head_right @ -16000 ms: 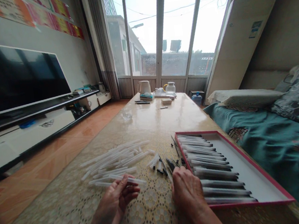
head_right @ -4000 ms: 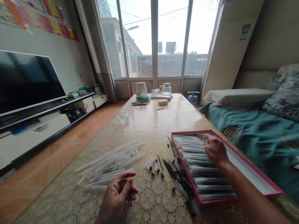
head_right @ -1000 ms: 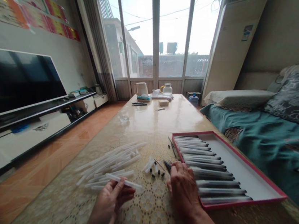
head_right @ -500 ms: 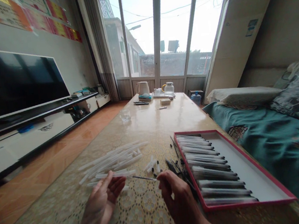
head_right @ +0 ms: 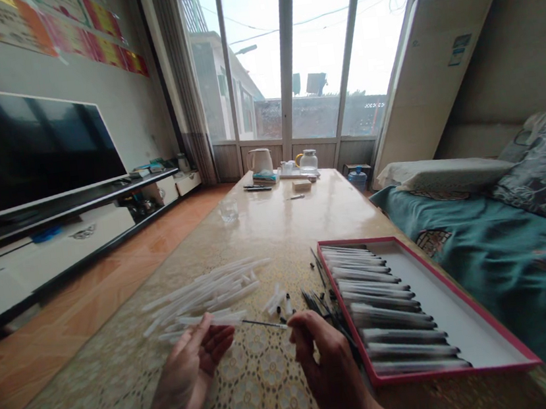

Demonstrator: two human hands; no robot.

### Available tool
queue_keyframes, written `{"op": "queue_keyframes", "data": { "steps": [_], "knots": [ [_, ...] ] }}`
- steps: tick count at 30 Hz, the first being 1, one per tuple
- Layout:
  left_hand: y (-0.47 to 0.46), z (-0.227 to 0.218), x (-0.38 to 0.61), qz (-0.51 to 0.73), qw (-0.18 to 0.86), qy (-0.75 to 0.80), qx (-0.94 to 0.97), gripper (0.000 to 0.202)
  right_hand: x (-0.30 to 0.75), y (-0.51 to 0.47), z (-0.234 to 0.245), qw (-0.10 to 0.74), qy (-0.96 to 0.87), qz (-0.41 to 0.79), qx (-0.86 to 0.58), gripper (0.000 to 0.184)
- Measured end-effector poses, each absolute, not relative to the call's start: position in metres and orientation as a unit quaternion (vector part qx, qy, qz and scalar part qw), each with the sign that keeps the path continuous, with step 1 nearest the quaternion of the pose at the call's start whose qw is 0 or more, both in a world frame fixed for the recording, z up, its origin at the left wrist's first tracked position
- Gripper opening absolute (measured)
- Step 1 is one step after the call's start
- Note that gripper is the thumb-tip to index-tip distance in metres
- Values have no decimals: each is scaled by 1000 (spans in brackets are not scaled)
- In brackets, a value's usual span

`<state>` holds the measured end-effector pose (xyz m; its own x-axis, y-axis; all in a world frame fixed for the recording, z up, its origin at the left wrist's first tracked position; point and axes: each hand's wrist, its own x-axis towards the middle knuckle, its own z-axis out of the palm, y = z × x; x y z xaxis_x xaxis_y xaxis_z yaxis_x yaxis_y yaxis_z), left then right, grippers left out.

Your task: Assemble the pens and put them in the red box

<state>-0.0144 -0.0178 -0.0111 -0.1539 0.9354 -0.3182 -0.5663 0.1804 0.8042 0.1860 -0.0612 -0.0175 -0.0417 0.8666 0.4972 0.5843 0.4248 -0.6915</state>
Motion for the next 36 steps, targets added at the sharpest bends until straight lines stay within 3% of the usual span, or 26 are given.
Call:
{"op": "queue_keyframes", "data": {
  "steps": [8,13,16,20,25,36],
  "knots": [
    [-24,-12,-11,596,626,441,241,8,186,-62,-24,466,-703,204,-497,10],
    [-33,-19,-2,531,718,385,234,11,180,-62,-19,464,-714,246,-463,13],
    [-32,-19,-1,538,738,370,168,6,185,-57,-16,477,-686,204,-510,20],
    [-27,-13,-5,565,734,366,93,15,196,-45,-21,373,-708,69,-596,25],
    [-27,-10,-6,558,739,365,97,13,195,-39,-31,233,-741,7,-630,29],
    [-32,-19,-1,525,689,427,257,7,197,-36,-35,220,-735,1,-642,21]
  ]
}}
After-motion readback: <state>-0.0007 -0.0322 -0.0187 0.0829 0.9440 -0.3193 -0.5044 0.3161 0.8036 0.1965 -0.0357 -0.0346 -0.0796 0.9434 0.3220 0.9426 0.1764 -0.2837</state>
